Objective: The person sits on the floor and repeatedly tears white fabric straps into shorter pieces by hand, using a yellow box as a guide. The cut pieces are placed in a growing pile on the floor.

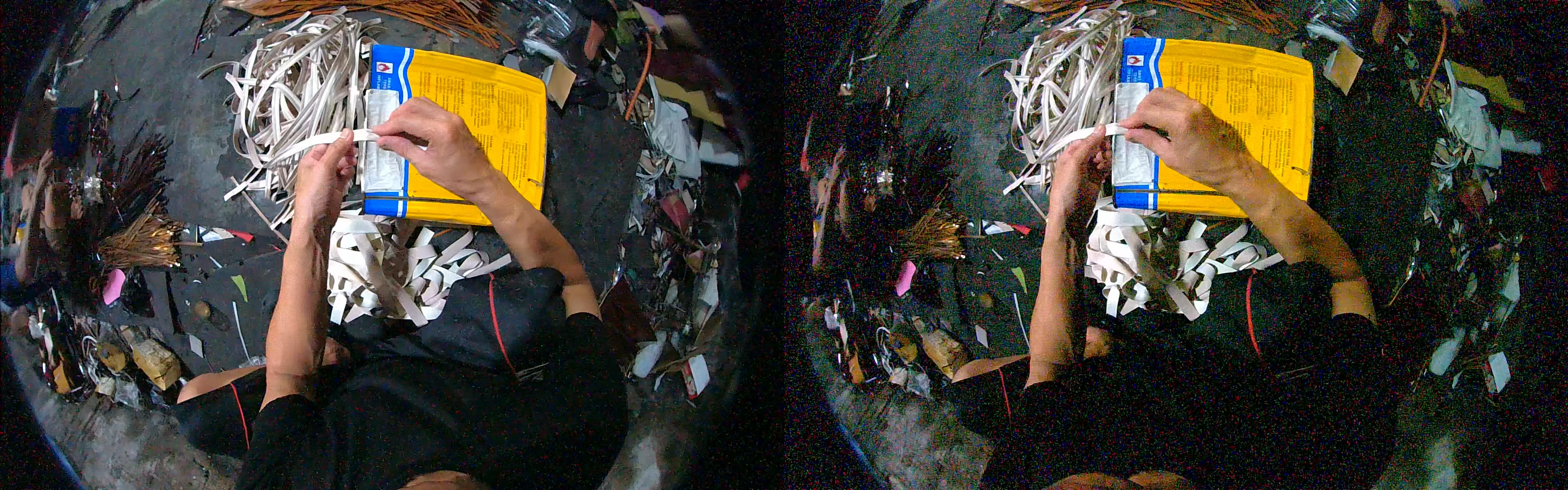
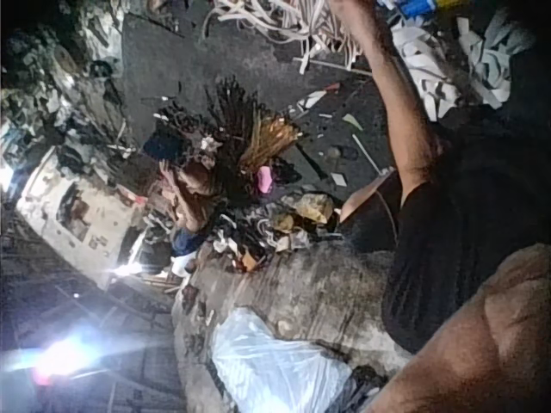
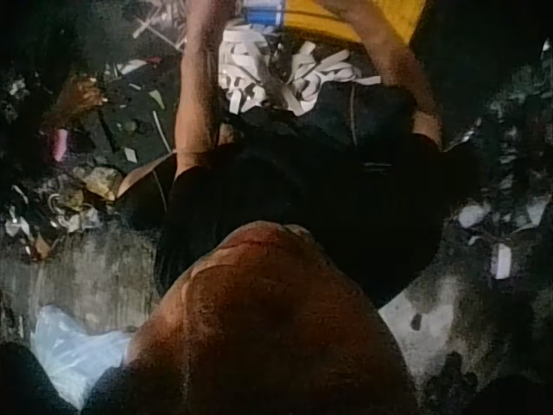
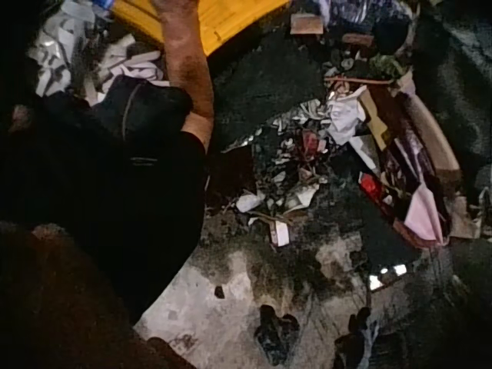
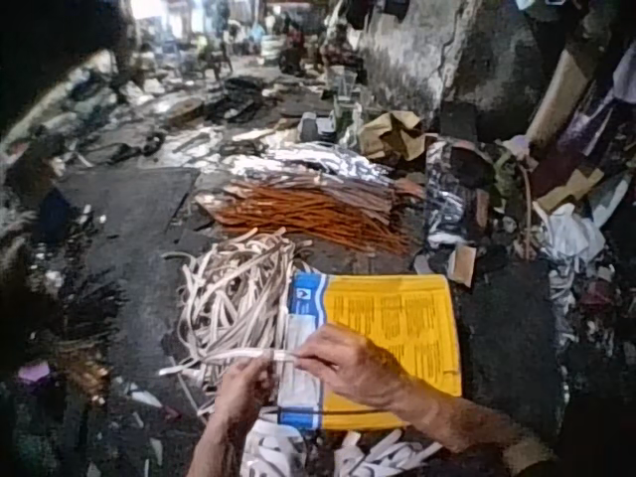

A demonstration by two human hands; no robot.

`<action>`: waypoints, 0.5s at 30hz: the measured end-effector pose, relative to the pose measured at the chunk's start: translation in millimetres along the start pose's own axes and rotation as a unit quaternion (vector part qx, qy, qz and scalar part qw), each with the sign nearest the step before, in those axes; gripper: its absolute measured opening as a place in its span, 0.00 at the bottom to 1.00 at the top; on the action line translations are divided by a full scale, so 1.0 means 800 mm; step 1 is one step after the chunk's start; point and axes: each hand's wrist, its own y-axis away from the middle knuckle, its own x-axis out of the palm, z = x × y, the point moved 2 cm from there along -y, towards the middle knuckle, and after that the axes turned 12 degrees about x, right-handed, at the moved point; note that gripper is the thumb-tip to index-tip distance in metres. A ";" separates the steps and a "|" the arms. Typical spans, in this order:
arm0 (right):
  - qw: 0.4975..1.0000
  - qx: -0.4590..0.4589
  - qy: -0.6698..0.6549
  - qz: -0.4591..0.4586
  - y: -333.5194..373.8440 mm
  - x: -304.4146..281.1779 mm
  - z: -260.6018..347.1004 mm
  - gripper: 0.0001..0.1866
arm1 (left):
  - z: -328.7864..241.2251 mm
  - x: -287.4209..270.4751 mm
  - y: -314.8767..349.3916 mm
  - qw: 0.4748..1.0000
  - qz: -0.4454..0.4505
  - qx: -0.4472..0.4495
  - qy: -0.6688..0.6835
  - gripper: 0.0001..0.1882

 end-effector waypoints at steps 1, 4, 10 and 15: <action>1.000 -0.007 0.001 -0.002 -0.001 0.002 0.003 0.08 | 0.008 -0.011 -0.006 1.000 0.007 -0.002 0.009 0.12; 1.000 -0.012 0.012 -0.003 0.003 0.000 0.000 0.07 | 0.008 -0.012 -0.007 1.000 0.012 0.013 0.006 0.09; 1.000 -0.018 0.018 0.001 0.001 0.001 0.000 0.07 | 0.007 -0.029 -0.017 1.000 -0.007 0.021 -0.009 0.09; 0.999 -0.038 0.017 0.005 -0.006 0.005 -0.002 0.06 | 0.008 -0.044 -0.020 0.999 -0.024 0.036 -0.025 0.10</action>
